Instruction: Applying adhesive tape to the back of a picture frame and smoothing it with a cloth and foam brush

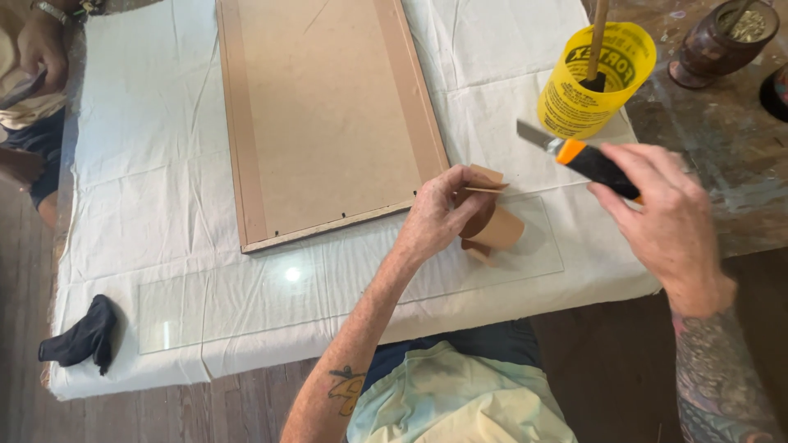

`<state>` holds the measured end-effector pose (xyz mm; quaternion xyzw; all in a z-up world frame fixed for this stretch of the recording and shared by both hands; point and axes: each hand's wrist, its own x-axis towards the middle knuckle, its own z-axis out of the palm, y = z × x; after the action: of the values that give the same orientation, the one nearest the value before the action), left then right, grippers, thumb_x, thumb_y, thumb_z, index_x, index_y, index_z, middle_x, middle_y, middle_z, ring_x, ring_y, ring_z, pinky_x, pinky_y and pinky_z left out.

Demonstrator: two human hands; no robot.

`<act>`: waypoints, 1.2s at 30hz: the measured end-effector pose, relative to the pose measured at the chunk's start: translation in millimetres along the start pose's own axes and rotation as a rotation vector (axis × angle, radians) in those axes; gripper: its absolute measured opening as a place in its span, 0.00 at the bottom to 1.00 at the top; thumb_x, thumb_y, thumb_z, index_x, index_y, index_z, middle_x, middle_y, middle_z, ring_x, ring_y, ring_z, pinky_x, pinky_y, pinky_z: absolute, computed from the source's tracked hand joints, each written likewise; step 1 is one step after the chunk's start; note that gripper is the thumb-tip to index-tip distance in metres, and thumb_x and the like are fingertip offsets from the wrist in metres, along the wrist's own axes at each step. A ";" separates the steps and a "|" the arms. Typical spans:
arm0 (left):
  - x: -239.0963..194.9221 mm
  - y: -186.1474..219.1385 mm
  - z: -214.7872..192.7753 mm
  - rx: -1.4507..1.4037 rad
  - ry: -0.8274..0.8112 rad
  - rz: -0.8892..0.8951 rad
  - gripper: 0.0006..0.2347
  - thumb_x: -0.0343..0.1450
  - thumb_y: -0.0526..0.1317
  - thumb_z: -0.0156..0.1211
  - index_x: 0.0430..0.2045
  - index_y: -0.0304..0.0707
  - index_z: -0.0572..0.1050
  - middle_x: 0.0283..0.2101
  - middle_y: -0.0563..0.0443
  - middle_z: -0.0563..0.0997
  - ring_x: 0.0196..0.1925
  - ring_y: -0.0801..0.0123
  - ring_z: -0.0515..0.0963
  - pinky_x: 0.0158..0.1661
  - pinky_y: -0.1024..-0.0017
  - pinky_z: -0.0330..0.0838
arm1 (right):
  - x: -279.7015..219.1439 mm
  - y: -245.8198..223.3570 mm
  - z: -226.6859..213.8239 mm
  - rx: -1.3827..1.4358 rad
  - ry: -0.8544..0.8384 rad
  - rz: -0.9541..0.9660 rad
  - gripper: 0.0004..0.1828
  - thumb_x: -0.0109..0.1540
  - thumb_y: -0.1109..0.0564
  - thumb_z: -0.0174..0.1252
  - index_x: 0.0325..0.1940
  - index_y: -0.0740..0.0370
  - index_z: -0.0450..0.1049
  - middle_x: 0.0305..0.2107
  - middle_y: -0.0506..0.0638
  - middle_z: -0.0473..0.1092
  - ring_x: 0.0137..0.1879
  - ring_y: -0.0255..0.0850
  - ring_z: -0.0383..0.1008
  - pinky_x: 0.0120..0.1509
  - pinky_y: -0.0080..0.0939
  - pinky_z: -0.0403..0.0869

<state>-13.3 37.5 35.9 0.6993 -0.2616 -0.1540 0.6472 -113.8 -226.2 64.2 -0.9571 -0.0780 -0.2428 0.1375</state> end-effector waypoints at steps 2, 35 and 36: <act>0.5 1.7 1.4 0.037 0.027 -0.019 0.06 0.76 0.37 0.56 0.41 0.42 0.80 0.50 0.56 0.85 0.52 0.75 0.83 0.49 0.78 0.75 | -3.6 10.9 20.6 0.019 -0.049 0.036 0.28 0.63 0.61 0.68 0.66 0.71 0.75 0.56 0.62 0.74 0.58 0.57 0.74 0.63 0.57 0.74; -71.2 31.6 -29.3 -0.192 0.264 -0.041 0.09 0.76 0.37 0.58 0.47 0.38 0.82 0.25 0.54 0.81 0.26 0.81 0.74 0.34 0.77 0.75 | 96.1 -25.2 101.9 0.211 -0.338 0.063 0.16 0.67 0.57 0.57 0.60 0.55 0.76 0.46 0.56 0.75 0.55 0.54 0.78 0.59 0.54 0.76; -73.3 34.0 -26.7 -0.133 0.266 -0.038 0.12 0.77 0.37 0.53 0.50 0.37 0.81 0.28 0.53 0.82 0.30 0.78 0.75 0.38 0.73 0.78 | 108.6 -25.0 96.6 0.113 -0.381 0.051 0.16 0.67 0.54 0.56 0.60 0.53 0.76 0.45 0.55 0.77 0.55 0.53 0.78 0.60 0.55 0.76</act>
<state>-63.9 100.0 63.5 0.6738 -0.1494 -0.0894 0.7181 18.1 -164.4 41.0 -0.9781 -0.0920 -0.0488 0.1800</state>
